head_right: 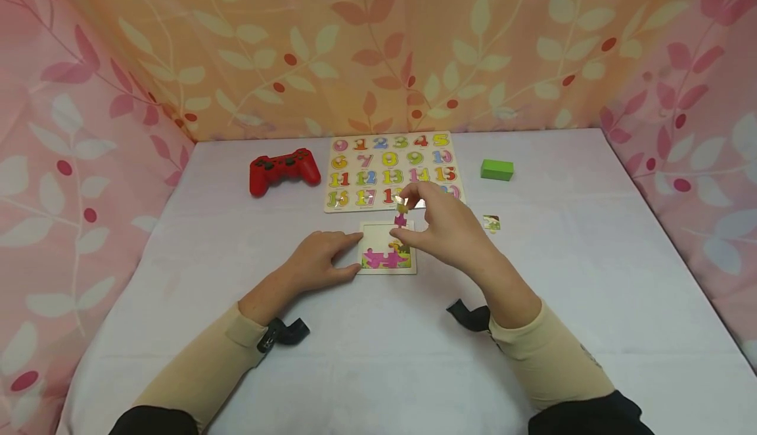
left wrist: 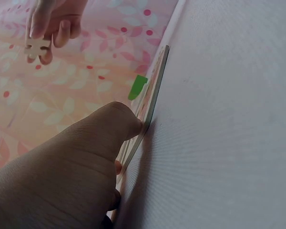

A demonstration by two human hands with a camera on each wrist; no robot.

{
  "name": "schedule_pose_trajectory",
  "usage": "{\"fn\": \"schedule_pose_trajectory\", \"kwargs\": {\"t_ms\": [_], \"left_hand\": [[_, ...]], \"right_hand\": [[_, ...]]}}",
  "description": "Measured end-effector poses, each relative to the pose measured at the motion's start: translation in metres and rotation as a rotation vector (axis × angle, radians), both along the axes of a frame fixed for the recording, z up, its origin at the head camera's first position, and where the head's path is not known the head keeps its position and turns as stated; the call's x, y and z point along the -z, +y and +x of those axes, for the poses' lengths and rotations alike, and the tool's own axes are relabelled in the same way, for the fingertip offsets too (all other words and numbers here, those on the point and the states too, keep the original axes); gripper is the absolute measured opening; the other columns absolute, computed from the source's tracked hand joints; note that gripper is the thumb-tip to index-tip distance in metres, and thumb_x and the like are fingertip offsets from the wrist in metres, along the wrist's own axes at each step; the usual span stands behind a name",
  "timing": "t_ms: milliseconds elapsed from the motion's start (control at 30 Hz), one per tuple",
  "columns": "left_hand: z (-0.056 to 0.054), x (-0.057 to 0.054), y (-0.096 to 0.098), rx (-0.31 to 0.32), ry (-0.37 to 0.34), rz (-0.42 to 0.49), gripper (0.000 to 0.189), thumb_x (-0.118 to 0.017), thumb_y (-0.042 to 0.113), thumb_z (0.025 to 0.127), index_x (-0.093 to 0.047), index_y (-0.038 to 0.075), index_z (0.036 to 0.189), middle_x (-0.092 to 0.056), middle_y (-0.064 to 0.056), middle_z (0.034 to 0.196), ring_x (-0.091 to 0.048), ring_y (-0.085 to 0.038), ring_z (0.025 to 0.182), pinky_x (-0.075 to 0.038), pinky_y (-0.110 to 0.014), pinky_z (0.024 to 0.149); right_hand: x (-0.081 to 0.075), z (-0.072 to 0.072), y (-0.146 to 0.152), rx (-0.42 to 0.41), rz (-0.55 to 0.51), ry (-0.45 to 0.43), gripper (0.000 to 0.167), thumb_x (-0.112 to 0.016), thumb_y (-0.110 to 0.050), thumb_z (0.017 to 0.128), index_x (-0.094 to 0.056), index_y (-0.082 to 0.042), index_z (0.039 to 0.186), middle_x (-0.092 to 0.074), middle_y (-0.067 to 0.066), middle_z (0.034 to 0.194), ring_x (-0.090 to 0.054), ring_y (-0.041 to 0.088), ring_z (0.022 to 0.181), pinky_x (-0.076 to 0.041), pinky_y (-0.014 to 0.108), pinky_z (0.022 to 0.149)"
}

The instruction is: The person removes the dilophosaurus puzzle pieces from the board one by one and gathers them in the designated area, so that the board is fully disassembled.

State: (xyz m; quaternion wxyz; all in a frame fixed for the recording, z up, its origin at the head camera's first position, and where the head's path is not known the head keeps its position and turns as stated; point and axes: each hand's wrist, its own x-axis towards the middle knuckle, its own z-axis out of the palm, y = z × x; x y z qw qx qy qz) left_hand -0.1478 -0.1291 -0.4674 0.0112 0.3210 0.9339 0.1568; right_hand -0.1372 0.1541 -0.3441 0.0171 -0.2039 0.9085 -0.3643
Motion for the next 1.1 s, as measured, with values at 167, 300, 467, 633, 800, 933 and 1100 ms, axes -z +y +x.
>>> {"fn": "schedule_pose_trajectory", "kwargs": {"t_ms": [167, 300, 467, 633, 800, 933, 1100], "left_hand": [[0.0, 0.001, -0.001, 0.0, 0.0, 0.004, 0.065, -0.069, 0.048, 0.092, -0.059, 0.012, 0.145, -0.071, 0.001, 0.105, -0.059, -0.012, 0.088, -0.05, -0.037, 0.085], [0.0, 0.0, -0.001, 0.001, -0.001, 0.007, 0.065, -0.068, 0.048, 0.092, -0.059, 0.011, 0.145, -0.072, -0.001, 0.11, -0.062, -0.013, 0.091, -0.05, -0.038, 0.086], [0.001, 0.0, -0.001, -0.001, -0.009, 0.006, 0.066, -0.068, 0.048, 0.092, -0.059, 0.012, 0.146, -0.072, -0.002, 0.113, -0.063, -0.014, 0.095, -0.05, -0.038, 0.088], [0.001, 0.0, -0.001, -0.001, -0.011, 0.008, 0.066, -0.068, 0.049, 0.092, -0.059, 0.012, 0.146, -0.072, -0.002, 0.115, -0.064, -0.014, 0.097, -0.05, -0.039, 0.089], [0.001, -0.001, -0.001, 0.001, -0.007, 0.014, 0.065, -0.068, 0.048, 0.092, -0.059, 0.011, 0.145, -0.072, -0.001, 0.11, -0.061, -0.013, 0.092, -0.05, -0.038, 0.087], [0.001, -0.002, -0.001, -0.004, -0.016, 0.01, 0.066, -0.068, 0.048, 0.092, -0.058, 0.011, 0.146, -0.072, -0.001, 0.113, -0.062, -0.013, 0.094, -0.05, -0.038, 0.089], [0.001, -0.003, -0.001, -0.003, -0.015, 0.003, 0.065, -0.068, 0.048, 0.093, -0.059, 0.012, 0.146, -0.072, -0.001, 0.113, -0.062, -0.014, 0.094, -0.05, -0.039, 0.089]], "right_hand": [[-0.015, 0.005, 0.014, 0.033, -0.031, 0.069, 0.053, -0.09, -0.026, 0.081, -0.061, -0.009, 0.121, -0.06, 0.003, 0.108, -0.043, 0.022, 0.071, -0.034, 0.03, 0.058], [-0.022, 0.006, 0.026, 0.052, -0.054, 0.122, 0.055, -0.091, -0.024, 0.08, -0.062, -0.008, 0.125, -0.058, 0.002, 0.104, -0.04, 0.02, 0.068, -0.031, 0.029, 0.057], [-0.022, 0.001, 0.041, 0.052, -0.066, 0.178, 0.054, -0.091, -0.022, 0.079, -0.065, -0.009, 0.124, -0.055, 0.0, 0.099, -0.036, 0.017, 0.063, -0.029, 0.03, 0.056], [-0.021, -0.005, 0.056, 0.076, -0.025, 0.173, 0.052, -0.091, -0.024, 0.079, -0.067, -0.009, 0.122, -0.053, 0.001, 0.098, -0.038, 0.019, 0.066, -0.029, 0.03, 0.058], [-0.015, -0.011, 0.073, 0.097, 0.019, 0.116, 0.051, -0.092, -0.024, 0.078, -0.068, -0.009, 0.12, -0.054, 0.002, 0.101, -0.041, 0.022, 0.072, -0.032, 0.029, 0.06], [-0.01, -0.017, 0.086, 0.097, 0.049, 0.057, 0.05, -0.092, -0.025, 0.078, -0.069, -0.007, 0.119, -0.055, 0.004, 0.102, -0.043, 0.024, 0.077, -0.034, 0.028, 0.062], [0.001, -0.026, 0.096, 0.085, 0.115, -0.066, 0.057, -0.092, -0.031, 0.077, -0.067, -0.005, 0.122, -0.055, 0.009, 0.105, -0.044, 0.026, 0.084, -0.037, 0.031, 0.063]]}}
